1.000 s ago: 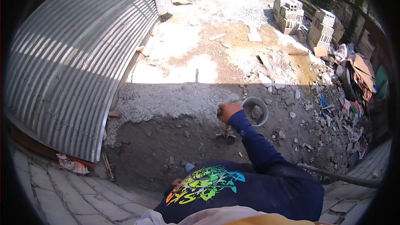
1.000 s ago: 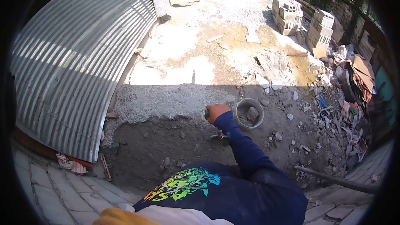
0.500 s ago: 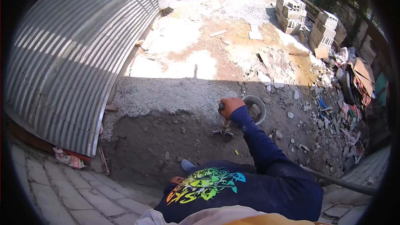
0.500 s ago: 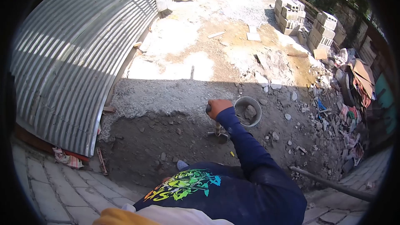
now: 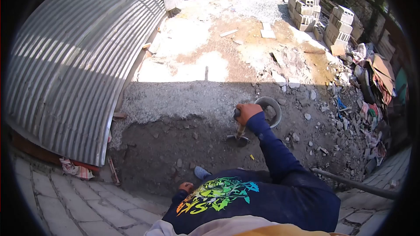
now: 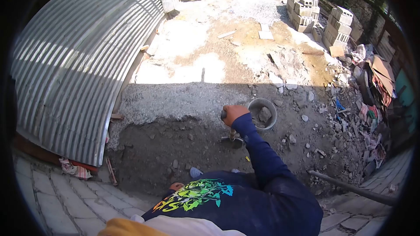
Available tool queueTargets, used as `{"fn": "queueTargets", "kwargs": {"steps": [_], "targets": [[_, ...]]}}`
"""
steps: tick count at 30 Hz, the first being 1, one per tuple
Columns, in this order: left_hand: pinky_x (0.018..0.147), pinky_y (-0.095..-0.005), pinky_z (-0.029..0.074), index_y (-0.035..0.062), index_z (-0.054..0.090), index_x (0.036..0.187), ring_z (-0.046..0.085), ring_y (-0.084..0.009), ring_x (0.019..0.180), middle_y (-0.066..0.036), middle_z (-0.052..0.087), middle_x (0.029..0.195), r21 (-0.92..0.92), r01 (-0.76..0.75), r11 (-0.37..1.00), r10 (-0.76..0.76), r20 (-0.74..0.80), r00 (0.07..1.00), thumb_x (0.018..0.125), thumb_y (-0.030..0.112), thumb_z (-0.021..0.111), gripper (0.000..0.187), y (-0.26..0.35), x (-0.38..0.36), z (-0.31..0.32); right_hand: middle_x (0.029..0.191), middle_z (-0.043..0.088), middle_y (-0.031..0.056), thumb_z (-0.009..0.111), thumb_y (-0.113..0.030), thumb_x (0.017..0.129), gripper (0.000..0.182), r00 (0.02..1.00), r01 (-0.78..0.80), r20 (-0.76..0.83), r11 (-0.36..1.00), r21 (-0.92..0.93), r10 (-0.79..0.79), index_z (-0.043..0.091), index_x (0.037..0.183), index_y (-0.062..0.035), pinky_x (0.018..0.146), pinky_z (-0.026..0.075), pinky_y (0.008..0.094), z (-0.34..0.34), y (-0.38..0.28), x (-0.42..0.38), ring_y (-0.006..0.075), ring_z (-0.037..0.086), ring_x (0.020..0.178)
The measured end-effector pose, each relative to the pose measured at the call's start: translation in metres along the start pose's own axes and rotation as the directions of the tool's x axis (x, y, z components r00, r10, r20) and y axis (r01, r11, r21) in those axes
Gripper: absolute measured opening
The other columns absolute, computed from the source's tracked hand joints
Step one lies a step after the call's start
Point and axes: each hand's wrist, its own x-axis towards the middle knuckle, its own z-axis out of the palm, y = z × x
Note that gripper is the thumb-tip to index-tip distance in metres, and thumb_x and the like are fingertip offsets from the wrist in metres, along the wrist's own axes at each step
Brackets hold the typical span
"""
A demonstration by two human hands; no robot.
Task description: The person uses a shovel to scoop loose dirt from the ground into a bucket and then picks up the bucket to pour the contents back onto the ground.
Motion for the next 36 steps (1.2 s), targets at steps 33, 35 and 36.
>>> {"fn": "queueTargets", "kwargs": {"steps": [33,35,36], "targets": [[0.075,-0.0313,0.051,0.005,0.07,0.108,0.066,-0.0143,0.081,-0.008,0.072,0.092,0.188,-0.195,0.963,0.164,0.169,0.972,0.089,0.042,0.067,0.041,-0.061,0.044,0.02,0.081,0.069,0.0126,0.063,-0.028,0.074,0.02,0.998,-0.041,-0.049,0.999,-0.002,0.041,0.067,0.087,-0.0132,0.072,0.054,0.0435,0.001,0.011,0.005,0.0312,0.068,0.081],[0.075,-0.0314,0.051,0.0053,0.07,0.108,0.066,-0.0142,0.082,-0.007,0.072,0.093,0.189,-0.191,0.963,0.158,0.177,0.971,0.089,0.041,0.067,0.041,-0.059,0.044,0.019,0.081,0.069,0.0122,0.064,-0.029,0.073,0.02,0.998,-0.05,-0.034,0.999,-0.005,0.05,0.067,0.086,-0.0134,0.072,0.054,0.0435,0.001,0.012,0.005,0.031,0.068,0.082],[0.076,-0.0314,0.051,0.0053,0.07,0.108,0.066,-0.0144,0.083,-0.008,0.072,0.093,0.166,-0.201,0.966,0.171,0.176,0.969,0.089,0.041,0.067,0.041,-0.058,0.044,0.019,0.081,0.069,0.0122,0.064,-0.029,0.073,0.02,0.998,-0.052,-0.035,0.999,-0.005,0.051,0.067,0.086,-0.0134,0.072,0.054,0.0435,0.002,0.013,0.004,0.031,0.068,0.082]]}}
